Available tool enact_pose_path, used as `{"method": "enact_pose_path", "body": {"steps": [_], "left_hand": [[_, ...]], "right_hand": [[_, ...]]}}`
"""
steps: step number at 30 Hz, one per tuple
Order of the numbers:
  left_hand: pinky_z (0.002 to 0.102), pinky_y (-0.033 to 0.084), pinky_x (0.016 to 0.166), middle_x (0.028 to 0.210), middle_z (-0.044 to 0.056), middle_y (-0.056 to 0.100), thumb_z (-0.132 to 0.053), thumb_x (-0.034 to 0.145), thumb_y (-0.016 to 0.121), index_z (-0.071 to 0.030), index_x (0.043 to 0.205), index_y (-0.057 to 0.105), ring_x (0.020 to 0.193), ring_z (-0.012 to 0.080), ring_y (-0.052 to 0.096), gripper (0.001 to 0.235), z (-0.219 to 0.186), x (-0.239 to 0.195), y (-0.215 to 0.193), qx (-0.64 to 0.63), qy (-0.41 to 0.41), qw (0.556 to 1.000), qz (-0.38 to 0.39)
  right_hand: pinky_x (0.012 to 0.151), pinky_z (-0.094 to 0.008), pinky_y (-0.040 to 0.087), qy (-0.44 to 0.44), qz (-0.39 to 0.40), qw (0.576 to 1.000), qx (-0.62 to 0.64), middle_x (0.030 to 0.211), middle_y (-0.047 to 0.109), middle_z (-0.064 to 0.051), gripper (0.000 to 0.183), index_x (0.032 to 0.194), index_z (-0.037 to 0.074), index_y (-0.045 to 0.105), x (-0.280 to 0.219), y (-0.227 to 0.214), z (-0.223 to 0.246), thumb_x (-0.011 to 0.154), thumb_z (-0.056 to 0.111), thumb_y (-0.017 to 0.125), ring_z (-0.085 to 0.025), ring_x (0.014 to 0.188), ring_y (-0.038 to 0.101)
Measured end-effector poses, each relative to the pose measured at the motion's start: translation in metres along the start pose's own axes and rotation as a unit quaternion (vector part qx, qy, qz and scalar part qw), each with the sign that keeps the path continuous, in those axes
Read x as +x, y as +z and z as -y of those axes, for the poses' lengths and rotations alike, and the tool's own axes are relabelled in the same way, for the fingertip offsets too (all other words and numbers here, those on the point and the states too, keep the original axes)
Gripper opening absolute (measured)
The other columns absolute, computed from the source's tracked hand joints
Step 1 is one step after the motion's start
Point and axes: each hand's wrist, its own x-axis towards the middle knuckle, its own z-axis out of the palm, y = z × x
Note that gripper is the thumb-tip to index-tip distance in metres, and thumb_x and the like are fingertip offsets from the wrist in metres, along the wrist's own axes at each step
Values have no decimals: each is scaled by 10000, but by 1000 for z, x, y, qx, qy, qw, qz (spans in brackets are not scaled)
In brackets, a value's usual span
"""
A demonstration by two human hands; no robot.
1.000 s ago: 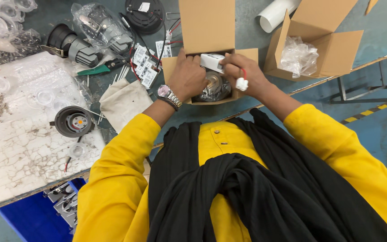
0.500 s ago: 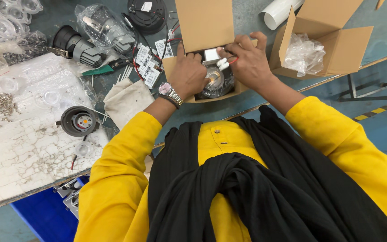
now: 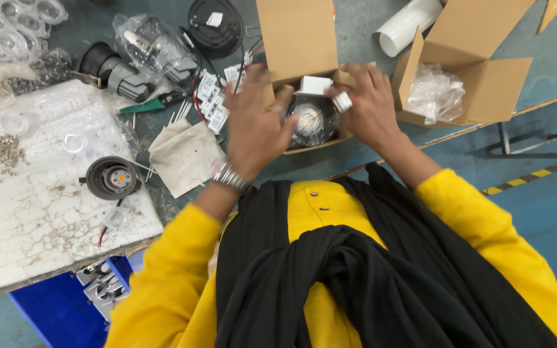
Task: The person unpacks LED light components from plastic bags and boxes, and then connects the electrical wiring between the light fixture and the driver unit by hand.
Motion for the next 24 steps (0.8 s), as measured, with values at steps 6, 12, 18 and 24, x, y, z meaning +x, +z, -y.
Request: {"method": "enact_pose_path", "body": {"steps": [6,12,18,24], "left_hand": [[485,426,1151,1485,147,502,-356,950,697,-133,1531,398,1366,348,517,690,17,-53,31,-529,-328,782,-40],[479,272,1288,1711,206,237,-282,1039,667,-224,1517,579,1580,383,284,490,20,-36,88,-338,-193,921,-29],[466,308,1217,1647,242,241,-333,841,798,-346,1413,623,1472,429,321,599,11,14,120,-201,-194,960,21],[500,281,1213,1525,104,540,-346,905,806,-308,1487,588,1484,417,342,623,28,14,127,-210,-131,969,28]], "right_hand": [[995,-395,541,-7,49,984,170,1308,583,-160,218,1106,93,736,-45,-23,12,923,-17,696,-347,1203,618],[1218,-469,421,-31,128,987,96,1241,678,-110,307,1144,52,647,-58,-2,11,868,-63,581,-286,1304,632],[1222,-670,121,27,220,975,14,1193,698,-99,323,1245,94,675,-39,-5,32,931,74,604,-221,1305,574],[1251,-565,121,150,-7,985,88,1573,457,-200,520,1476,111,484,-63,-22,29,974,120,619,-323,1550,281]]}}
